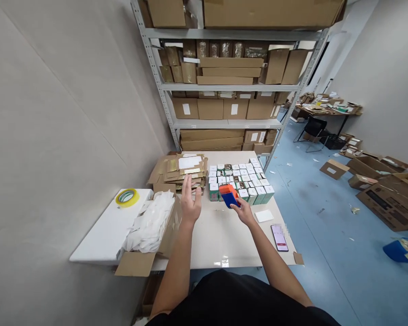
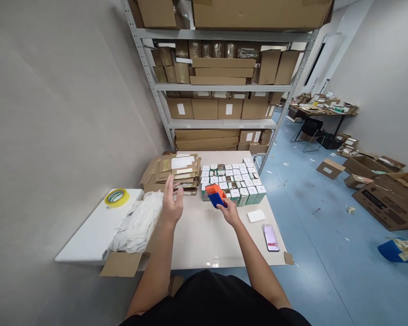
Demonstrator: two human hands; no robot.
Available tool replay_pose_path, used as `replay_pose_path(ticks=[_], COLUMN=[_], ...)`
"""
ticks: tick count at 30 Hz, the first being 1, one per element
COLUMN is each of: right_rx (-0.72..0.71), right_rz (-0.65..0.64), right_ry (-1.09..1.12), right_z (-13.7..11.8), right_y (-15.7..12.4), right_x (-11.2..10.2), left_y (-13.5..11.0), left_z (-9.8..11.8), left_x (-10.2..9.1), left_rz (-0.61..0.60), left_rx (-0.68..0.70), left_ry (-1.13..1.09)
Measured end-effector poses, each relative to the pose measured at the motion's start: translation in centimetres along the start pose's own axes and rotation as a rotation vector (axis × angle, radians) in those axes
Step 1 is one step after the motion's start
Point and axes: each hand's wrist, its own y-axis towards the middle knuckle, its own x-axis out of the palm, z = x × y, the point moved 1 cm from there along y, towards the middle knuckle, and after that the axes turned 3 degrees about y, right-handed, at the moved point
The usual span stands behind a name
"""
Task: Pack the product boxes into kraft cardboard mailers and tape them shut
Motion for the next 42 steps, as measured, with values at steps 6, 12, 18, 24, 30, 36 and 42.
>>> replay_pose_path(ticks=[6,12,18,24,30,36,42], right_rx=[-0.100,-0.236,-0.359,-0.374,-0.332,-0.359,-0.395], right_rz=[-0.042,-0.200,-0.382,-0.584,-0.712,-0.737,-0.528], right_ry=[-0.050,-0.123,-0.280,-0.495,-0.658,-0.701,-0.493], right_z=[-2.4,-4.9,-6.7,-9.4,-9.6,-9.6,-10.6], right_y=[2.4,4.1,4.0,0.5,-1.9,-2.5,-2.3], right_x=[8.0,19.9,33.5,45.6,54.0,56.0,51.7], left_y=[0.0,-1.7,-4.9,-8.4,-10.7,-12.0,-10.4], left_z=[-4.4,-7.9,-12.0,-14.2,-14.8,-15.2,-16.7], left_x=[-6.1,-14.3,-23.6,-31.2,-35.6,-37.2,-35.9], left_rz=[0.203,0.441,0.630,0.780,0.868,0.869,0.740], left_rx=[-0.170,-0.269,-0.351,-0.400,-0.433,-0.460,-0.482], left_ry=[0.013,0.104,0.180,0.263,0.286,0.279,0.218])
